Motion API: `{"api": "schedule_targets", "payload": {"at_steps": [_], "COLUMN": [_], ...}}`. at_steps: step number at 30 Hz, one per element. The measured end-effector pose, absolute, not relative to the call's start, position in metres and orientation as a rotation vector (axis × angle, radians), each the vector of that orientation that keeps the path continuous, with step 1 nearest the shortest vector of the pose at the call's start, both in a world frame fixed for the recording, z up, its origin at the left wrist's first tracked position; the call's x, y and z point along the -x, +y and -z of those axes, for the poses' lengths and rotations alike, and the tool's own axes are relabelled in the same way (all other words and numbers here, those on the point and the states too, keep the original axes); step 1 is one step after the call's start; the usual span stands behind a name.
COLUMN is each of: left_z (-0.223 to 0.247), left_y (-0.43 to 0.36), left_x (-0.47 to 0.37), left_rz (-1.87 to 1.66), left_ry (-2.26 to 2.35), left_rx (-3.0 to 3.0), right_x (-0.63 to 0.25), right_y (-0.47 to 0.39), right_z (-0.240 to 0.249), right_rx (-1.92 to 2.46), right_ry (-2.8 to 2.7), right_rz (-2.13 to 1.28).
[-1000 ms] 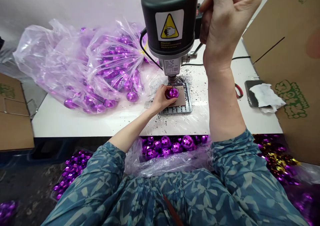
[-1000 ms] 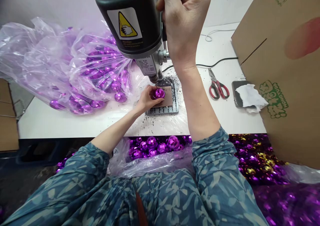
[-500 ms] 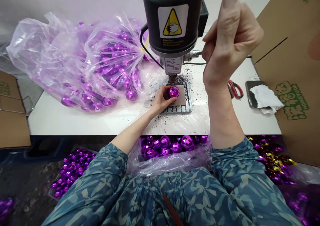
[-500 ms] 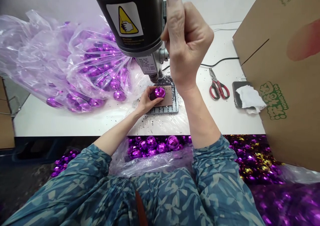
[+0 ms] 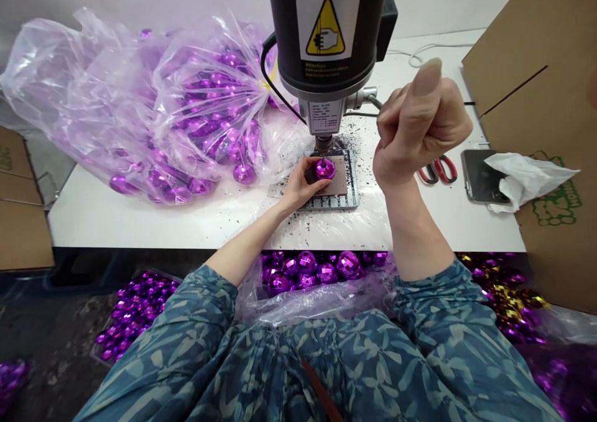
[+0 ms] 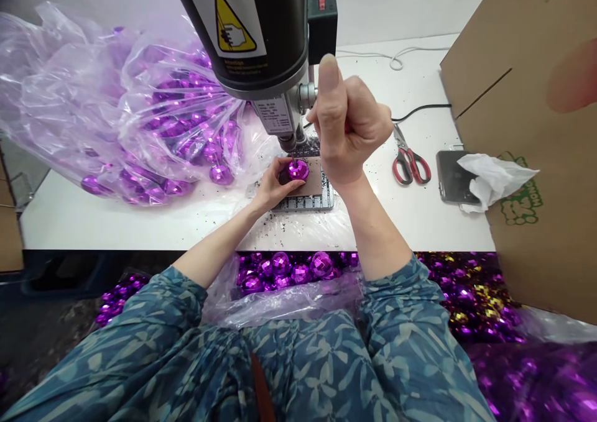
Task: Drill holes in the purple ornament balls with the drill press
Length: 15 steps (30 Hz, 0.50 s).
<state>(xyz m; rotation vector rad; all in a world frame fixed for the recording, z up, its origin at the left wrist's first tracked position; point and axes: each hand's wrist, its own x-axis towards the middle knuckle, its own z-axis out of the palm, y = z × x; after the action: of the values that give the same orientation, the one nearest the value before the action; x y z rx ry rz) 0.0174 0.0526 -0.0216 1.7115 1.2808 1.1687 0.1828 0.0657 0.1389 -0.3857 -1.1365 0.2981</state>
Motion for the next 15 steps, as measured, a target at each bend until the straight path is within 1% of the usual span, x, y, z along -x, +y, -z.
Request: {"api": "schedule_targets", "payload": {"at_steps": [5, 15], "left_z": [0.024, 0.024], "left_y": [0.054, 0.053], "left_x": [-0.018, -0.018], "left_rz": [-1.181, -1.192], "left_ry": [1.260, 1.238], "left_rx": [-1.686, -1.674], "right_x": [-0.178, -0.185], "right_y": [0.071, 0.083], "right_z": [-0.130, -0.100], "right_rx": [0.384, 0.419], "right_ry": [-1.061, -1.084], "right_rz": [-0.206, -0.137]}}
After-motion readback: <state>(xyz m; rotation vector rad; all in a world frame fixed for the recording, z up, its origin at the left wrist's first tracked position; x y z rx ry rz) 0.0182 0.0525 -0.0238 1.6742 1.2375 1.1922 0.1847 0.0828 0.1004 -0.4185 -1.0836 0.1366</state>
